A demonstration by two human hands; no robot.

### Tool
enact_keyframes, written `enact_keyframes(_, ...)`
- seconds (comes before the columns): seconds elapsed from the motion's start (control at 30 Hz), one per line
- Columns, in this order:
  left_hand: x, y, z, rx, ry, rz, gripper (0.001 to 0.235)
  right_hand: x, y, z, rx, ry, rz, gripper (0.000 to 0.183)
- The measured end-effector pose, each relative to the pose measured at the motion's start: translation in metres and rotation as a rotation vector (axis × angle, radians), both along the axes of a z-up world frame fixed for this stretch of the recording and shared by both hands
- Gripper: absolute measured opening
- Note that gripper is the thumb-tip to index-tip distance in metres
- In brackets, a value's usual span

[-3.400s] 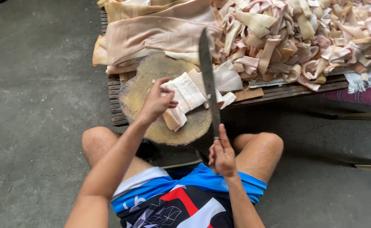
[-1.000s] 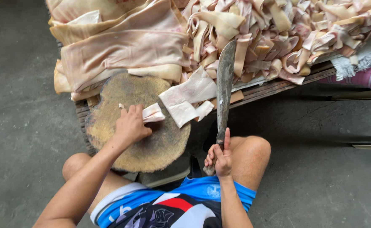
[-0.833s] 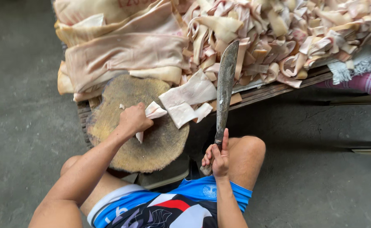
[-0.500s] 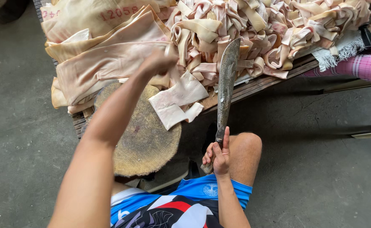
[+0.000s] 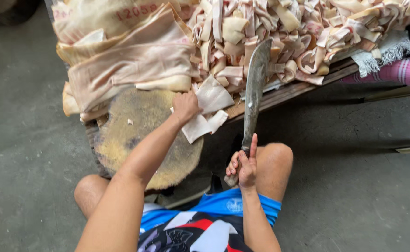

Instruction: The person sits on the floor and uses a large knife to cut sheets of pork skin into strips on a round wooden chopping block. The person repeatedly picks up sheets of skin, slices them into smaller pieces, and moves the cut strips to a pile on a nearby wooden platform.

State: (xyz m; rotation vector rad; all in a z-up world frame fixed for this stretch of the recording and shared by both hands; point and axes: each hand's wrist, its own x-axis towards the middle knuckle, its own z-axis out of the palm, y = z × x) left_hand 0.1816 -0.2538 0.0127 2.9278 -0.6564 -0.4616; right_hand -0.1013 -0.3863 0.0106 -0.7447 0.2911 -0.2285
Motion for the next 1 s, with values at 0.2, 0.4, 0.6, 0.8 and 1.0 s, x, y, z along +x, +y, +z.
enact_keyframes(0.2,-0.015,0.044,0.106,-0.790,0.744,0.602,0.036,-0.019,0.008,-0.001,-0.055,-0.019,0.083,0.073)
enact_keyframes(0.4,-0.095,0.185,0.158,-1.826,0.840,1.065,0.033,-0.037,0.013,-0.007,-0.109,0.009,0.228,0.076)
enact_keyframes(0.6,-0.187,0.195,0.071,-1.801,0.574,1.535,0.033,-0.031,0.031,-0.005,-0.142,0.090,0.428,0.076)
enact_keyframes(0.8,-0.189,0.164,0.051,-1.875,0.638,1.579,0.037,-0.035,0.044,0.000,-0.199,0.290,0.578,0.077)
enact_keyframes(1.0,-0.125,0.169,0.149,-1.770,0.397,1.476,0.041,-0.023,0.044,0.002,-0.169,0.310,0.598,0.075)
